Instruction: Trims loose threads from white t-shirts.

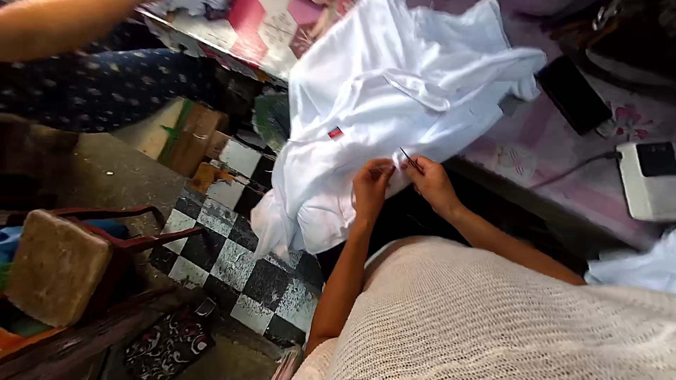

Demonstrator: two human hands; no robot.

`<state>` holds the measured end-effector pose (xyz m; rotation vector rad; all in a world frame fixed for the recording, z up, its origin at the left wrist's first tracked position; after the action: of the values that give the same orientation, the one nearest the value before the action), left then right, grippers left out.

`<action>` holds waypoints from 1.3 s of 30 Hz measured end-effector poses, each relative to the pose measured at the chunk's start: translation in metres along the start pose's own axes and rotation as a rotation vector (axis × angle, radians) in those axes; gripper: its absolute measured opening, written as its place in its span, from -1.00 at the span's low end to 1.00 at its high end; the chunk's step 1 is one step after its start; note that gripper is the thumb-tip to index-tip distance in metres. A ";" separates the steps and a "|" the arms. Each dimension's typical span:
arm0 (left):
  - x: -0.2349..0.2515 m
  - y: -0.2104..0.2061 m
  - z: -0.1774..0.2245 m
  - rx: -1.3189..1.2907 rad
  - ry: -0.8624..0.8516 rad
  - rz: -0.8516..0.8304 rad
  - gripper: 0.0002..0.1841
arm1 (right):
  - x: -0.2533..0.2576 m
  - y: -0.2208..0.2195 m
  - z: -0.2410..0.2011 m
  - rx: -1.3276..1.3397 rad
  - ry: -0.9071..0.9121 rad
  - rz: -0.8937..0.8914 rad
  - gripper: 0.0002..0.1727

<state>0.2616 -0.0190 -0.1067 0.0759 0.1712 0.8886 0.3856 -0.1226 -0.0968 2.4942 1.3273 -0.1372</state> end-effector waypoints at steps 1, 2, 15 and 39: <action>0.005 -0.001 -0.004 0.051 -0.034 0.048 -0.82 | 0.005 -0.003 0.004 -0.035 -0.003 0.008 -0.75; 0.007 -0.001 -0.008 0.099 -0.059 0.070 -0.85 | 0.008 -0.006 0.007 -0.082 0.002 0.015 -0.72; -0.009 0.072 0.014 0.383 -0.104 0.077 -0.81 | 0.043 -0.032 -0.072 -0.340 0.572 -0.001 -0.63; -0.011 0.048 0.044 0.237 0.001 0.084 -0.57 | 0.041 0.014 -0.074 -0.171 0.297 -0.160 -0.63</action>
<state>0.2260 0.0025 -0.0555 0.3055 0.2755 0.9495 0.4157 -0.0741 -0.0333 2.3278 1.5808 0.3109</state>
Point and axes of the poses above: each hand's wrist, its own x-axis towards the middle knuckle, its own y-axis out of the back of the hand, z = x × y, the point moved 1 cm from there along x, towards the middle knuckle, and after that the axes turned 2 degrees about y, right-handed, at the moved point
